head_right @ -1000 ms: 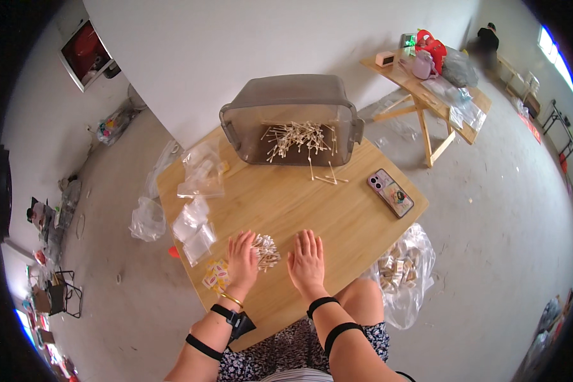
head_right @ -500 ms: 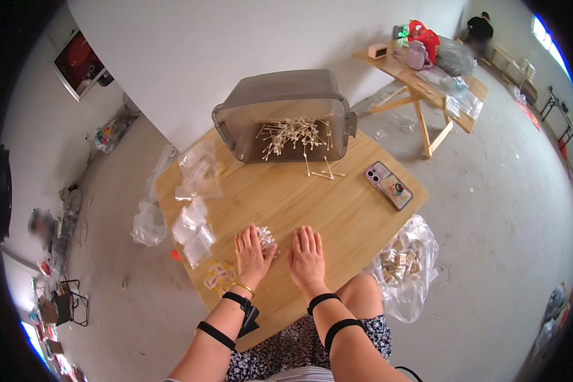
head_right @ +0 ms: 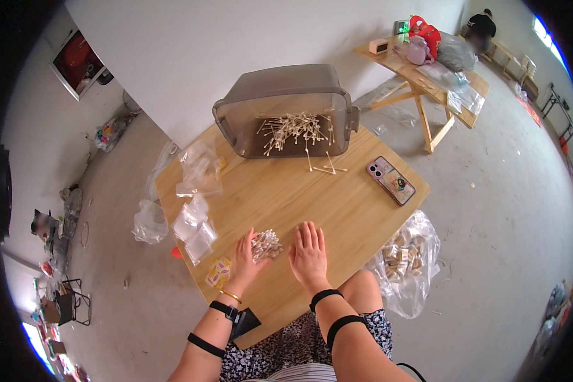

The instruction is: Sorting and arranging cotton swabs on a table.

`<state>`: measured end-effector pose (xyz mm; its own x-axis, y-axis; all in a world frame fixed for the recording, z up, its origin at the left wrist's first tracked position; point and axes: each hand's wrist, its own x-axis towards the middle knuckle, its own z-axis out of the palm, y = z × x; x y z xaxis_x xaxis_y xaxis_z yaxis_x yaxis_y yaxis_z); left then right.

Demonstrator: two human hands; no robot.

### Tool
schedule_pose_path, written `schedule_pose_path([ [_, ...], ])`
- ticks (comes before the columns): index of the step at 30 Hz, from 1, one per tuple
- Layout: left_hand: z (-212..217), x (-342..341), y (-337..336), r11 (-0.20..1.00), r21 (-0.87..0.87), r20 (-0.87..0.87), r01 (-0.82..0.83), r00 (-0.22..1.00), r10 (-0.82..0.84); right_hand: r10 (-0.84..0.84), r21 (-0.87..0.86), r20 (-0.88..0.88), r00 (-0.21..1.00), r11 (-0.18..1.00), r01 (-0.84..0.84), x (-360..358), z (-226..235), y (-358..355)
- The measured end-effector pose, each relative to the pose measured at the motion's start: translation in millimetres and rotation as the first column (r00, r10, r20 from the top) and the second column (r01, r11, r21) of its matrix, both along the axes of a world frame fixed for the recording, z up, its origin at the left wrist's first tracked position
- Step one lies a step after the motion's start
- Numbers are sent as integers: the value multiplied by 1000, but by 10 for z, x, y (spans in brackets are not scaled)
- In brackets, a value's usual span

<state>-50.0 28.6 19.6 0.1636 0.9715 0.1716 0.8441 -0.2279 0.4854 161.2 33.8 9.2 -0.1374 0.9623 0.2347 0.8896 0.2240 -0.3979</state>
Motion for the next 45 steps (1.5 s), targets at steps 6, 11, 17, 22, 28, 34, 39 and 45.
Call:
schedule_pose_path([
  [6, 28, -43, 70, 995, -93, 1, 47, 999, -47, -7, -8, 13, 1000, 1000, 7, 21, -30, 3],
  [11, -19, 91, -91, 997, 44, -224, 62, 973, -51, 1, 3, -19, 1000, 1000, -1, 14, 17, -1],
  [17, -110, 172, -60, 999, 41, -318, -14, 948, 26, 1, 32, -17, 1000, 999, 0, 25, 29, -1],
  [22, -82, 187, 67, 999, -3, -342, -41, 939, 37, -1, 37, -29, 1000, 999, 2, 15, 14, -1],
  [28, -52, 105, 8, 1000, 11, -25, -20, 999, 21, -2, 35, -31, 1000, 999, 3, 9, 17, 0],
  [34, -15, -71, -149, 964, -109, 442, -243, 857, 265, -36, 34, -326, 945, 998, 50, 83, -10, 89],
  [39, -63, -49, -86, 964, -25, 523, -264, 819, 238, -91, -88, -740, 666, 995, 38, -202, 51, 336],
  [45, -274, 42, 42, 949, 24, 588, -313, 772, 240, 61, -54, -722, 689, 988, -143, -608, 101, 555],
])
